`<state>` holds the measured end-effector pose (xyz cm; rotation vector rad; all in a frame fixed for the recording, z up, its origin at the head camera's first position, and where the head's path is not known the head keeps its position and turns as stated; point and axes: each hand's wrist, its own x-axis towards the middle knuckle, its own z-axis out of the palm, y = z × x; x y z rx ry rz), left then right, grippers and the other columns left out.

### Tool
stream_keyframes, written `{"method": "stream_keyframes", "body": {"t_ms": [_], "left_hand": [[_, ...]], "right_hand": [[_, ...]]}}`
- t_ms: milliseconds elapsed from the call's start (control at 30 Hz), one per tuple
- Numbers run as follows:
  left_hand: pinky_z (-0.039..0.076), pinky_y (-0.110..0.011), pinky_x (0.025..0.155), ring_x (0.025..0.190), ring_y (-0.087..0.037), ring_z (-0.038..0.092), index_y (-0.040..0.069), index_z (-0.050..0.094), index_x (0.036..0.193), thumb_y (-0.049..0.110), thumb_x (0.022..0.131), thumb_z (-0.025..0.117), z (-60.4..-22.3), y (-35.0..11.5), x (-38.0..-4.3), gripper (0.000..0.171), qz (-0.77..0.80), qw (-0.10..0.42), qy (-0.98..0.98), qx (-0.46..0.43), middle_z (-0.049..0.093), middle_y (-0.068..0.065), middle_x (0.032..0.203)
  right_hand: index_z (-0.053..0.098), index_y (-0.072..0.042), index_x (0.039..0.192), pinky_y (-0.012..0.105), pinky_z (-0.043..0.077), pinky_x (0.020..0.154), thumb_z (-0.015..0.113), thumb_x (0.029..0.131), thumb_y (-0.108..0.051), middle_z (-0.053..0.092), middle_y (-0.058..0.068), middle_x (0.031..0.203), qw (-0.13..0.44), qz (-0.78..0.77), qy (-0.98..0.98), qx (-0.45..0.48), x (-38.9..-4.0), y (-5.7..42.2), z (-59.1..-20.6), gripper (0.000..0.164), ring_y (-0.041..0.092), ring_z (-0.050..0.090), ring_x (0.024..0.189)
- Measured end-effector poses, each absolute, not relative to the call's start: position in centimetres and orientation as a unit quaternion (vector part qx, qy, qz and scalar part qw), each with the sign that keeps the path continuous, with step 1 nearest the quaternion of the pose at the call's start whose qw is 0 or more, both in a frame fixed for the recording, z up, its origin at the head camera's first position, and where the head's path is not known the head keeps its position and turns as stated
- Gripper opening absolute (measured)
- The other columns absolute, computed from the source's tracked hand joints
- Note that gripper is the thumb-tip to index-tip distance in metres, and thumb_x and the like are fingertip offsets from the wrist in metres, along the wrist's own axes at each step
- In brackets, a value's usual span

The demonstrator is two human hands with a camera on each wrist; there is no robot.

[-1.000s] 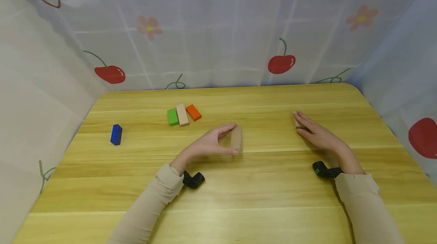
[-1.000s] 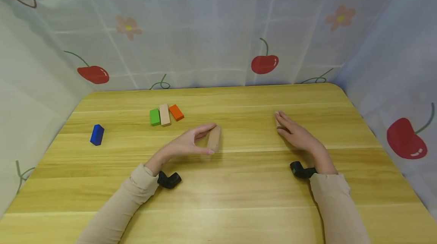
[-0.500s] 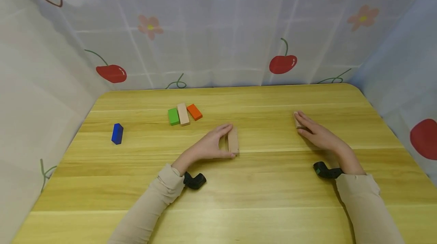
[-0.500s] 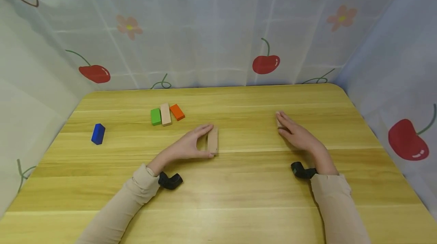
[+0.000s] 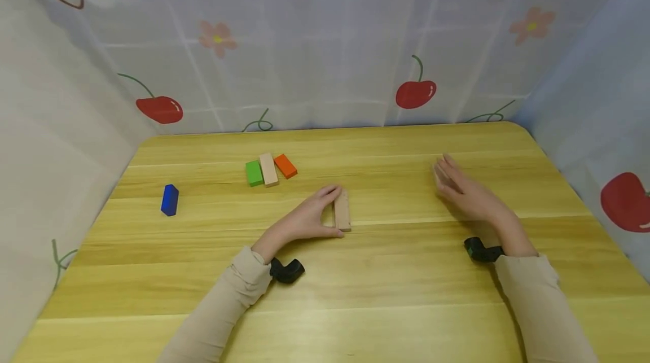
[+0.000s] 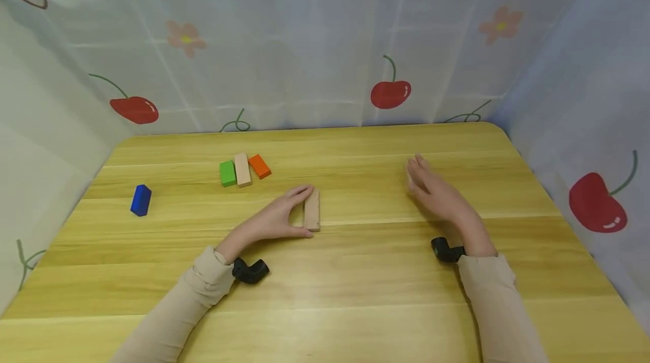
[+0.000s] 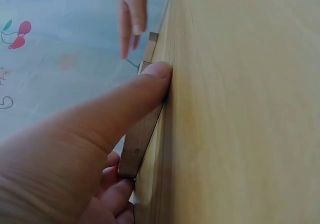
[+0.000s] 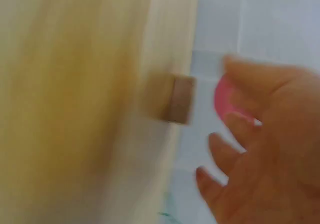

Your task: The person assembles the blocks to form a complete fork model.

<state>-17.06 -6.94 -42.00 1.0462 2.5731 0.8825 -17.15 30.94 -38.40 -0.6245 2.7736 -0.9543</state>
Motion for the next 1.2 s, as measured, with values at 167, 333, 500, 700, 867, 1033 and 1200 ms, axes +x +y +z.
{"method": "stream_keyframes", "body": {"t_ms": [167,333,500,700,867,1033,1200], "left_hand": [[0.025,-0.037,0.106,0.136,-0.026,0.020,0.002,0.021,0.148,0.040,0.077,0.076,-42.0,-6.9,-17.0,0.098,0.303,0.119,0.876,0.356,0.019,-0.013,0.151],[0.026,-0.037,0.106,0.136,-0.026,0.022,0.001,0.021,0.148,0.039,0.077,0.077,-42.1,-6.9,-17.0,0.098,0.306,0.115,0.876,0.355,0.019,-0.014,0.151],[0.026,-0.037,0.106,0.136,-0.026,0.022,0.000,0.021,0.148,0.040,0.077,0.077,-42.1,-7.0,-16.9,0.098,0.308,0.113,0.875,0.355,0.019,-0.014,0.151],[0.025,-0.039,0.106,0.136,-0.026,0.021,0.001,0.021,0.148,0.042,0.078,0.075,-42.1,-7.0,-16.9,0.098,0.308,0.115,0.877,0.350,0.019,-0.014,0.152],[0.024,-0.038,0.106,0.137,-0.024,0.019,0.002,0.020,0.148,0.045,0.077,0.075,-42.2,-7.0,-16.9,0.099,0.301,0.116,0.879,0.350,0.017,-0.012,0.152],[0.022,-0.037,0.107,0.138,-0.023,0.016,0.002,0.017,0.148,0.045,0.077,0.075,-42.0,-7.0,-16.9,0.101,0.301,0.120,0.878,0.352,0.015,-0.012,0.153],[0.021,-0.037,0.107,0.138,-0.023,0.015,0.002,0.016,0.149,0.047,0.077,0.074,-41.7,-7.2,-16.8,0.102,0.306,0.121,0.876,0.352,0.013,-0.013,0.153]], "right_hand": [[0.013,-0.012,0.152,0.057,0.012,0.105,0.053,0.098,-0.019,0.006,0.012,0.154,-0.005,-0.326,0.920,-0.217,-16.3,28.1,-35.6,0.068,0.033,0.007,0.138],[0.018,-0.015,0.151,0.055,0.016,0.105,0.057,0.095,-0.018,0.015,0.009,0.154,-0.025,-0.325,0.910,-0.256,-16.2,24.2,-34.5,0.069,0.029,0.014,0.138],[0.012,-0.017,0.152,0.054,0.016,0.106,0.055,0.096,-0.027,0.009,0.007,0.155,0.050,-0.366,0.886,-0.279,-16.4,20.8,-35.6,0.071,0.026,0.010,0.139],[0.009,-0.013,0.152,0.050,0.015,0.107,0.056,0.095,-0.035,0.007,0.009,0.155,0.134,-0.374,0.862,-0.316,-16.4,17.8,-37.6,0.077,0.025,0.008,0.139],[0.012,-0.006,0.151,0.049,0.014,0.108,0.058,0.094,-0.031,0.008,0.011,0.154,0.165,-0.372,0.852,-0.329,-16.3,16.6,-39.1,0.077,0.025,0.007,0.139],[0.012,-0.006,0.150,0.049,0.012,0.108,0.058,0.094,-0.032,0.005,0.014,0.154,0.176,-0.356,0.854,-0.335,-15.9,16.1,-39.8,0.077,0.027,0.005,0.139],[0.012,-0.004,0.150,0.052,0.010,0.107,0.057,0.094,-0.034,0.006,0.016,0.153,0.170,-0.325,0.863,-0.348,-15.7,15.8,-40.1,0.077,0.032,0.003,0.139]]}}
